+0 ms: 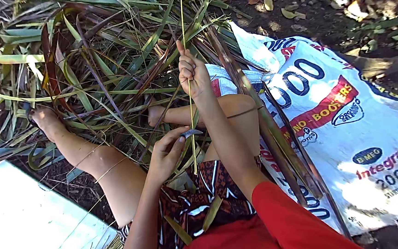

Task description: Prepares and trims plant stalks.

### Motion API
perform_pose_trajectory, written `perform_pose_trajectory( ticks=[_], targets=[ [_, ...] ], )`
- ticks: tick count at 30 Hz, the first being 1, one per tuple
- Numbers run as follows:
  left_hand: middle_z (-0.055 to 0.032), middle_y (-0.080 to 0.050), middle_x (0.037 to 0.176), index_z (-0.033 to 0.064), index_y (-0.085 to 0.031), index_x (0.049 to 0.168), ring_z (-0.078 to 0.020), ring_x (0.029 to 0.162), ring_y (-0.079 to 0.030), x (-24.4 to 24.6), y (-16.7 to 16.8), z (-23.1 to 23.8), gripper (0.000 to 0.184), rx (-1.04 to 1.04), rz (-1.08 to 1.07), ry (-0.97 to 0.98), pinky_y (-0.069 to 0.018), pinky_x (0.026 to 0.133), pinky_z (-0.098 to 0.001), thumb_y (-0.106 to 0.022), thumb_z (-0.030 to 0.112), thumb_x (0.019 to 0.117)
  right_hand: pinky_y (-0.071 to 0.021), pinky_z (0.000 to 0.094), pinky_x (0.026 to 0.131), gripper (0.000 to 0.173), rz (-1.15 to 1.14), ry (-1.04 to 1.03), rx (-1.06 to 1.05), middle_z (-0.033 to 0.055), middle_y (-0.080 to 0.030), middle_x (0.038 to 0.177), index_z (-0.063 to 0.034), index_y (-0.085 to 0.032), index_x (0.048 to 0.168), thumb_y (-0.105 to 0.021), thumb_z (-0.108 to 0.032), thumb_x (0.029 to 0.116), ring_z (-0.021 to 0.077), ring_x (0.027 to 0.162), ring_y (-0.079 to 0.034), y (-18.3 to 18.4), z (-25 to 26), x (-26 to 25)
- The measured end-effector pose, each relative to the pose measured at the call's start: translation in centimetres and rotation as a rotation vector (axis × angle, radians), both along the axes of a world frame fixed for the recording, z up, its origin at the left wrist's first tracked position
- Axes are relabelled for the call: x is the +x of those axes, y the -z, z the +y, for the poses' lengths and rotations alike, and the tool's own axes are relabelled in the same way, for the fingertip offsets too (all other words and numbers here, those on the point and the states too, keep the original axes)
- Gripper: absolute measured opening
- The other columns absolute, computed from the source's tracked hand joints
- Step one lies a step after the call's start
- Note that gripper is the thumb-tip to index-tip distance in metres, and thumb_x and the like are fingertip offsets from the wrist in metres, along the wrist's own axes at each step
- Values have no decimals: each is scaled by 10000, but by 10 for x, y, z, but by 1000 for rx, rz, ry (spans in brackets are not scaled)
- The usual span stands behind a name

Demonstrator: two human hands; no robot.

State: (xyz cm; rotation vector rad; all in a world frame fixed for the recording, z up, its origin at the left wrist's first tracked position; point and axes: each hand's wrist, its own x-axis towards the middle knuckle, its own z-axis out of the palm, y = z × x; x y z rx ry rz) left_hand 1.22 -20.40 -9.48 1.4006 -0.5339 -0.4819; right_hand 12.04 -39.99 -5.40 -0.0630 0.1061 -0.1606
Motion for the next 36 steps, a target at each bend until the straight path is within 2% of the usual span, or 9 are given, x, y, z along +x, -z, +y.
perform_pose_trajectory(
  ticks=[4, 10, 14, 17, 20, 23, 27, 31, 36],
  targets=[
    [100, -626, 745, 102, -652, 1285, 44, 592, -542, -5, -1, -9, 299, -48, 59, 39, -464, 549, -113, -475, 77, 1046, -338, 77, 382, 392, -60, -67, 284, -80, -438, 524, 55, -523, 1238, -255, -198, 1107, -42, 351, -356, 8, 8, 1],
    [99, -627, 764, 123, -671, 1291, 44, 603, -531, -13, 5, -15, 286, -138, 46, 63, -454, 549, -121, -509, 111, 1056, -350, 74, 396, 343, -71, -40, 422, -72, -466, 558, 28, -506, 1211, -271, -198, 1105, -45, 372, -384, 8, 12, 1],
    [100, -642, 779, 115, -686, 1277, 44, 610, -538, -17, 9, -16, 275, -161, 67, 73, -459, 554, -123, -528, 118, 1052, -344, 79, 380, 313, -106, -43, 432, -70, -479, 546, 4, -532, 1118, -290, -194, 1097, -42, 360, -386, 7, 5, -1],
    [89, -639, 767, 95, -684, 1268, 34, 597, -543, -21, 10, -21, 272, -179, 99, 57, -468, 548, -129, -525, 98, 1048, -329, 80, 368, 326, -131, -54, 484, -75, -460, 520, -50, -530, 942, -294, -213, 1096, -41, 347, -372, 8, 3, -2],
    [103, -647, 760, 131, -595, 1273, 41, 581, -552, -25, 7, -24, 241, -190, 172, 25, -473, 537, -123, -520, 87, 1048, -326, 91, 356, 469, -117, -33, 427, -71, -459, 479, -67, -538, 772, -289, -277, 1110, -34, 338, -389, 11, 3, -3],
    [90, -661, 760, 162, -484, 1168, 43, 578, -574, -25, 6, -27, 156, -233, 244, 17, -479, 536, -113, -514, 70, 1045, -308, 96, 349, 537, -113, -5, 394, -83, -437, 468, -104, -508, 692, -285, -349, 1115, -33, 334, -372, 11, 2, -2],
    [83, -639, 736, 134, -521, 1055, 37, 558, -559, -29, 6, -30, 82, -270, 287, 12, -476, 525, -119, -536, 57, 1029, -296, 102, 349, 586, -117, 14, 411, -79, -416, 455, -119, -472, 634, -265, -374, 1120, -28, 331, -356, 10, 4, -2],
    [93, -607, 723, 129, -526, 1032, 35, 570, -543, -34, 5, -29, 42, -219, 254, 24, -466, 532, -129, -550, 95, 1037, -274, 107, 342, 601, -69, 49, 352, -80, -390, 440, -133, -441, 605, -250, -372, 1122, -24, 321, -329, 10, 3, 0],
    [99, -609, 752, 51, -534, 1048, 59, 596, -528, -33, -7, -19, 44, 75, 26, -57, -443, 542, -113, -547, 86, 1024, -258, 115, 340, 610, -1, 71, 174, -89, -370, 435, -155, -414, 575, -260, -365, 1127, -23, 320, -307, 9, -4, -1]
  ],
)
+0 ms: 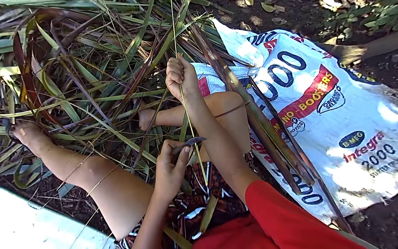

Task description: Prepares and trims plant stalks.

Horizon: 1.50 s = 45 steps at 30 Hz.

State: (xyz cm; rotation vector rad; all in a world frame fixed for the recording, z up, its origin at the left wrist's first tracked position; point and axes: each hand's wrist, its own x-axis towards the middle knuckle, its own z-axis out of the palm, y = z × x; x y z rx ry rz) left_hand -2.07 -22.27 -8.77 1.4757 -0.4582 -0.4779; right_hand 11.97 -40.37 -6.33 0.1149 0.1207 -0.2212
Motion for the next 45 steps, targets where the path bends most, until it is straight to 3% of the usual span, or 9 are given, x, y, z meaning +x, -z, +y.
perform_pose_trajectory(
  ticks=[13, 21, 24, 29, 34, 37, 39, 42, 45],
  targets=[
    [34, -608, 732, -13, -608, 1050, 61, 611, -521, 5, -3, 19, 178, 252, -258, 181, -437, 585, -96, -563, 159, 1028, -259, 108, 329, 572, 75, 1, -114, -89, -354, 435, -159, -409, 598, -273, -330, 1127, -27, 311, -292, -5, -20, -5],
    [-14, -550, 679, 1, -613, 984, 12, 583, -487, 10, -19, 43, 159, 176, -290, 546, -412, 565, -115, -566, 144, 1034, -252, 108, 321, 591, 105, 63, -172, -87, -350, 421, -151, -411, 585, -253, -320, 1129, -30, 306, -293, 1, -31, -3],
    [-72, -642, 732, 4, -675, 970, -74, 644, -602, -7, -31, 50, 179, -1, -181, 836, -495, 615, -206, -595, 156, 1023, -261, 107, 337, 541, 160, 170, -150, -86, -368, 439, -149, -428, 638, -243, -286, 1127, -25, 319, -302, 10, -45, 5],
    [69, -613, 781, 119, -589, 1081, 77, 644, -541, 18, -31, 76, 157, 102, -283, 361, -464, 601, -85, -558, 272, 1061, -243, 119, 322, 589, 121, 214, -286, -85, -337, 420, -156, -391, 598, -213, -325, 1133, -21, 305, -279, 1, -52, -3],
    [112, -630, 764, 81, -573, 1084, 59, 623, -560, 16, -20, 46, 91, 79, -178, -17, -476, 563, -115, -551, 157, 1038, -243, 129, 313, 616, 63, 111, -324, -88, -326, 413, -168, -372, 574, -201, -359, 1133, -16, 299, -276, -16, -27, -9],
    [61, -634, 759, -2, -591, 1072, 41, 632, -567, 13, -9, 27, 151, 151, -238, 40, -486, 588, -135, -555, 139, 1030, -280, 72, 371, 563, 88, 37, -331, -114, -383, 464, -177, -429, 623, -259, -358, 1129, -75, 361, -336, -25, 7, -24],
    [-12, -629, 731, -4, -634, 1069, -53, 614, -590, 6, -17, 25, 178, 308, -271, 303, -514, 594, -225, -577, 158, 1021, -134, -50, 581, 427, 653, 55, -71, -131, -279, 588, -177, -410, 709, -409, -359, 1096, -155, 506, -202, -91, 37, -31],
    [-84, -658, 753, -2, -656, 1043, -149, 650, -639, -9, -28, 44, 254, 296, -185, 578, -542, 625, -327, -664, 243, 982, -267, 109, 348, 578, 71, -51, -469, -121, -361, 453, -196, -419, 608, -241, -371, 1130, -41, 339, -316, -18, 14, -19],
    [89, -590, 730, 81, -573, 1034, 55, 619, -548, -21, -34, 73, 581, 249, -35, 102, -478, 575, -140, -729, 604, 836, -224, 131, 350, 562, 112, -135, -677, -115, -290, 469, -218, -395, 641, -244, -488, 1110, -17, 343, -243, -21, 48, -26]
  ],
)
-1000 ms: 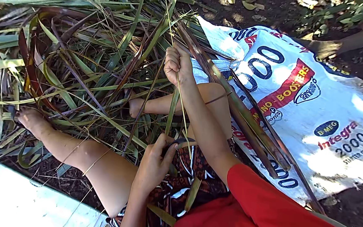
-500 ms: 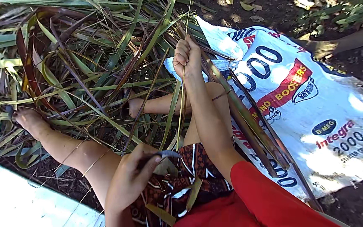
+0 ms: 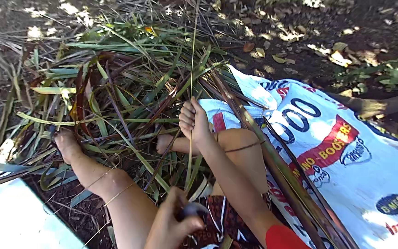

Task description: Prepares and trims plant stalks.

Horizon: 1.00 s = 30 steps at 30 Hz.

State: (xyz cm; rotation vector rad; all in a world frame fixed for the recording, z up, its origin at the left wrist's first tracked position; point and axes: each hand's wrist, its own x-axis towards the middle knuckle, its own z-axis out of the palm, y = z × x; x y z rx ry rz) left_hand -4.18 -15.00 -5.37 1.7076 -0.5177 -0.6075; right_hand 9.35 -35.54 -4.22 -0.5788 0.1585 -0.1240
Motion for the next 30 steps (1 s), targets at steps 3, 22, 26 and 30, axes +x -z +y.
perform_pose_trajectory(
  ticks=[3, 22, 26, 30],
  targets=[
    [-21, -710, 890, -8, -506, 1381, -60, 728, -659, -5, -20, 3, 610, 146, 27, -294, -559, 670, -275, -735, 303, 909, -284, 134, 372, 565, -66, -76, -36, -118, -337, 476, -221, -429, 633, -250, -447, 1118, -14, 360, -298, -7, 46, -7],
    [-96, -631, 879, -27, -676, 1082, -159, 717, -537, -176, 96, 216, 314, 359, 365, -1940, -457, 706, -367, -505, 237, 1084, -553, 179, 788, 346, -255, -635, -884, -96, -616, 997, -78, -508, 1115, -217, -263, 1086, -5, 858, -649, -11, 130, -49],
    [-78, -569, 824, -32, -654, 1039, -138, 636, -490, -197, 141, 219, 309, 334, 624, -1931, -450, 636, -329, -539, 253, 1074, -565, 189, 790, 346, -261, -611, -886, -102, -624, 985, -87, -507, 1099, -201, -249, 1086, 0, 857, -660, -10, 122, -43],
    [-76, -551, 799, -34, -650, 1079, -130, 590, -450, -205, 163, 222, 290, 302, 738, -1911, -420, 584, -310, -558, 241, 1066, -565, 200, 801, 350, -248, -603, -891, -109, -632, 981, -99, -514, 1100, -197, -247, 1090, 9, 867, -666, -7, 118, -40]
  ],
)
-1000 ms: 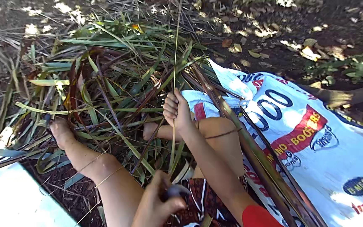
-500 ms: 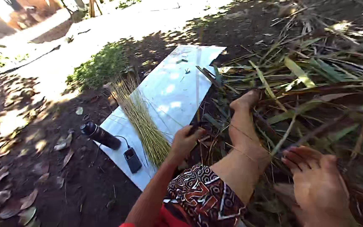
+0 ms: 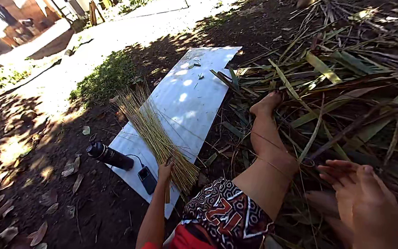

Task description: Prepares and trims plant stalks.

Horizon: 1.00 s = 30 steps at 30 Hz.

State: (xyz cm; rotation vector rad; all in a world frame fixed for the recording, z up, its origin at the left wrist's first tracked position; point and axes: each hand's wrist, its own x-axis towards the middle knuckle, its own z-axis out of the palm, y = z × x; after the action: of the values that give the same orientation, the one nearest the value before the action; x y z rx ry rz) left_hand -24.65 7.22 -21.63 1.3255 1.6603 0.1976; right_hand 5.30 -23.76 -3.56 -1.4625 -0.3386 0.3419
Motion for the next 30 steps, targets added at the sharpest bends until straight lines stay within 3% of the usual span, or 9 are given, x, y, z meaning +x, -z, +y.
perform_pose_trajectory(
  ticks=[13, 14, 16, 18, 23, 26, 28, 29, 30],
  targets=[
    [-45, -554, 717, -46, -631, 1012, -79, 488, -411, 3, 16, 2, 297, -20, 42, -37, -386, 487, -250, -593, 246, 1048, -566, 218, 844, 359, -3, 19, 48, -96, -646, 1002, -103, -522, 1106, -203, -268, 1092, 31, 886, -671, 7, -17, 4],
    [-50, -566, 723, -46, -632, 1010, -87, 498, -428, 2, 17, 3, 337, -9, 85, -14, -402, 499, -263, -609, 289, 1040, -564, 223, 854, 370, -6, 22, 45, -91, -649, 1000, -98, -525, 1110, -201, -275, 1093, 34, 892, -672, 5, -19, 4],
    [-115, -614, 863, -68, -623, 1126, -156, 639, -516, 1, 12, 6, 432, -23, 186, 43, -473, 647, -349, -598, 355, 1041, -562, 232, 856, 386, -19, 47, 34, -75, -659, 990, -97, -529, 1120, -191, -282, 1097, 46, 887, -677, -1, -22, 3],
    [-169, -621, 948, -89, -612, 1165, -220, 747, -565, -4, 15, 3, 430, -28, 242, 76, -498, 747, -418, -594, 322, 1040, -568, 265, 872, 409, -30, 78, 15, -70, -663, 1009, -120, -537, 1132, -166, -290, 1099, 66, 906, -681, -7, -30, 3],
    [-172, -599, 909, -97, -607, 1126, -219, 699, -541, -6, 18, -9, 420, -41, 267, 86, -494, 719, -410, -611, 314, 1037, -573, 275, 872, 500, -8, 131, 17, -83, -670, 1048, -177, -548, 1137, -76, -338, 1105, 83, 942, -688, -8, -52, 13],
    [-164, -591, 896, -85, -605, 1151, -214, 686, -538, -9, 29, -14, 438, -28, 268, 85, -497, 707, -411, -620, 336, 1029, -568, 267, 860, 524, -3, 173, 23, -87, -666, 1042, -175, -530, 1144, -22, -294, 1100, 78, 927, -685, -5, -63, 20],
    [-209, -611, 972, -95, -587, 1229, -256, 767, -567, -11, 26, -18, 427, -8, 211, 63, -499, 750, -453, -621, 277, 1024, -573, 253, 833, 461, -17, 232, -56, -95, -662, 1016, -158, -529, 1145, -91, -296, 1111, 57, 890, -684, -8, -64, 21],
    [-212, -612, 1008, -95, -564, 1282, -250, 790, -570, -9, 25, -22, 404, -8, 142, 51, -503, 754, -444, -601, 211, 1020, -565, 254, 833, 408, -44, 262, -148, -72, -640, 1042, -120, -518, 1195, -158, -293, 1114, 52, 895, -671, -8, -67, 22],
    [-162, -585, 972, -84, -542, 1299, -197, 753, -539, -1, 22, -27, 363, -25, 43, 46, -491, 709, -386, -555, 155, 1025, -553, 275, 851, 393, -62, 294, -271, -10, -609, 1122, -62, -491, 1293, -235, -304, 1117, 71, 934, -655, -6, -76, 24]
  ],
)
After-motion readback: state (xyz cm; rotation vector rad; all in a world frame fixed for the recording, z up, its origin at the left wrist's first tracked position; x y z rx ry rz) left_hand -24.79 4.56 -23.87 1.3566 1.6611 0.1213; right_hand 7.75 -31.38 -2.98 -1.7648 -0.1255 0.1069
